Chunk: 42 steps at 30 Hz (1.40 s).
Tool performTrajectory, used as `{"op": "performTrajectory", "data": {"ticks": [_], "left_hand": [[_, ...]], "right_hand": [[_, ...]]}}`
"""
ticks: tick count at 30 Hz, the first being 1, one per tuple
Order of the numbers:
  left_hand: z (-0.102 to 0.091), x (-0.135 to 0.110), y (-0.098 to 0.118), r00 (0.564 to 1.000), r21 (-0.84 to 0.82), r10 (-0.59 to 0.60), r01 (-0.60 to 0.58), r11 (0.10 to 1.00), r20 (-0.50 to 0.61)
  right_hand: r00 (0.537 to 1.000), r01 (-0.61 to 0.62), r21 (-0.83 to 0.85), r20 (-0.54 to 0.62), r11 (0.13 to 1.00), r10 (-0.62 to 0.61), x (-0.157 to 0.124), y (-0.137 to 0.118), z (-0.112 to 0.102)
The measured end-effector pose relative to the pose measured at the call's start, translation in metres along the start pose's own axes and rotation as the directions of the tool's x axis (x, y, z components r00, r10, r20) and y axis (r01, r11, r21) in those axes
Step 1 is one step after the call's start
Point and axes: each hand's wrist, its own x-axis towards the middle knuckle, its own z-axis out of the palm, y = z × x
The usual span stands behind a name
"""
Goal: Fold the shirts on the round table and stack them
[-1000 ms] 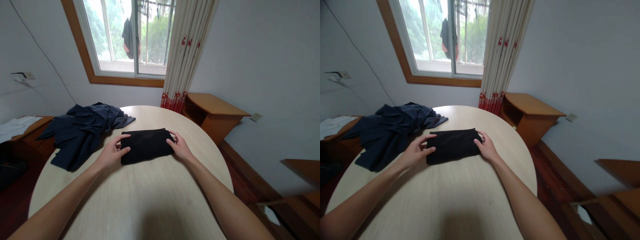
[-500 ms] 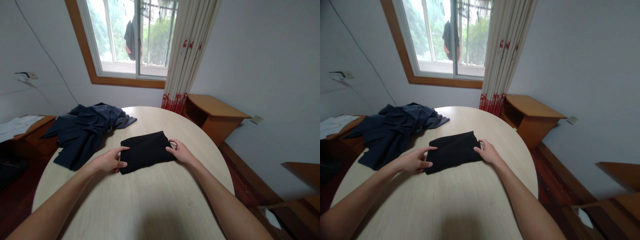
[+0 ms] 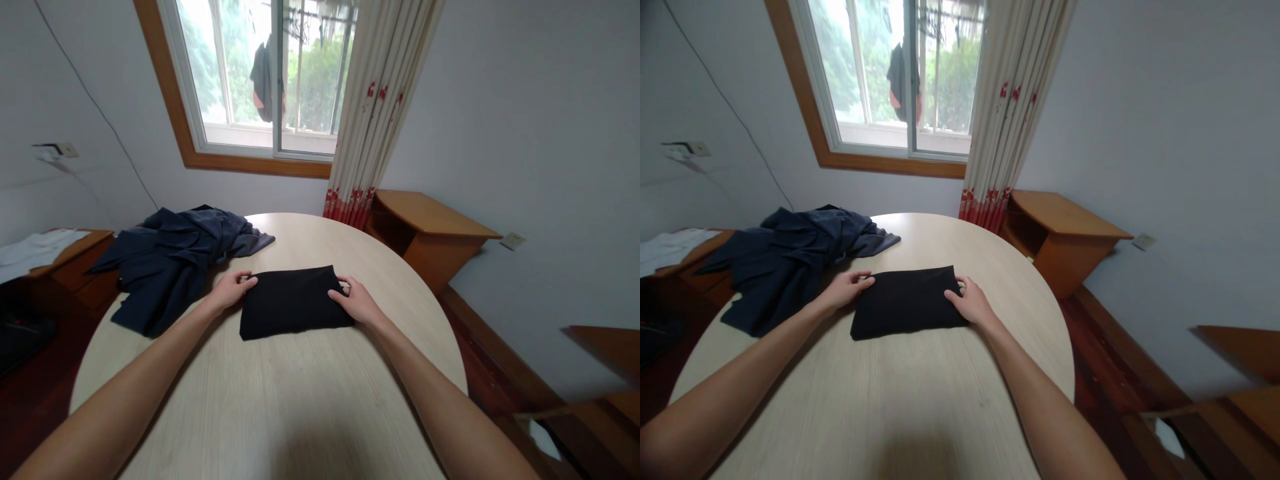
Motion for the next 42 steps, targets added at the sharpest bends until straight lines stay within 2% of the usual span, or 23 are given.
{"op": "performTrajectory", "data": {"ticks": [3, 8, 10, 13, 15, 19, 22, 25, 27, 29, 31, 36, 39, 42], "left_hand": [[0.004, 0.005, 0.003, 0.999, -0.12, -0.044, 0.047, 0.992, 0.026], [0.008, 0.005, 0.003, 1.0, -0.18, -0.003, 0.003, 0.984, -0.003], [0.009, 0.007, 0.002, 0.997, -0.221, 0.053, -0.064, 0.973, -0.052], [0.012, 0.011, 0.0, 0.968, -0.281, 0.179, -0.224, 0.933, -0.177], [0.013, 0.014, -0.003, 0.949, -0.231, 0.208, -0.263, 0.937, -0.237], [0.008, 0.012, -0.005, 0.937, 0.006, 0.245, -0.251, 0.968, -0.247], [0.0, -0.001, 0.0, 0.958, 0.133, 0.22, -0.198, 0.971, -0.181], [-0.011, -0.024, 0.007, 1.0, 0.199, 0.025, -0.026, 0.98, 0.004], [-0.016, -0.04, 0.01, 0.974, 0.22, -0.151, 0.113, 0.969, 0.168], [-0.017, -0.053, 0.013, 0.927, 0.216, -0.238, 0.178, 0.96, 0.29], [-0.017, -0.06, 0.016, 0.919, 0.175, -0.202, 0.15, 0.973, 0.338], [-0.021, -0.064, 0.028, 0.936, 0.048, -0.052, 0.037, 0.998, 0.348], [-0.025, -0.067, 0.031, 0.928, 0.049, -0.024, 0.006, 0.999, 0.371], [-0.026, -0.068, 0.025, 0.922, 0.087, -0.052, 0.02, 0.996, 0.384]], "right_hand": [[1.0, 0.015, 0.035, 0.007, 0.999, -0.015, 0.002, 0.002, 0.002], [0.999, 0.02, 0.066, -0.044, 0.998, -0.017, 0.002, 0.0, 0.004], [0.999, -0.008, 0.138, -0.049, 0.99, 0.015, 0.002, -0.004, 0.006], [0.997, -0.032, 0.236, -0.062, 0.971, 0.048, 0.002, -0.008, 0.006], [0.995, -0.052, 0.236, -0.066, 0.97, 0.069, 0.002, -0.009, 0.006], [0.995, -0.079, 0.007, -0.058, 0.997, 0.079, -0.001, -0.006, 0.0], [0.997, -0.065, -0.062, -0.034, 0.996, 0.063, -0.004, -0.004, -0.008], [0.992, -0.096, -0.053, 0.072, 0.994, 0.099, -0.009, -0.002, -0.017], [0.977, -0.121, -0.054, 0.168, 0.991, 0.128, -0.011, 0.0, -0.023], [0.96, -0.14, -0.044, 0.239, 0.989, 0.146, -0.013, 0.001, -0.027], [0.95, -0.164, 0.001, 0.271, 0.987, 0.157, -0.016, -0.002, -0.031], [0.913, -0.236, 0.164, 0.375, 0.958, 0.161, -0.026, -0.017, -0.043], [0.931, -0.217, 0.171, 0.332, 0.961, 0.151, -0.031, -0.024, -0.044], [0.956, -0.192, 0.149, 0.252, 0.97, 0.151, -0.031, -0.021, -0.038]]}}
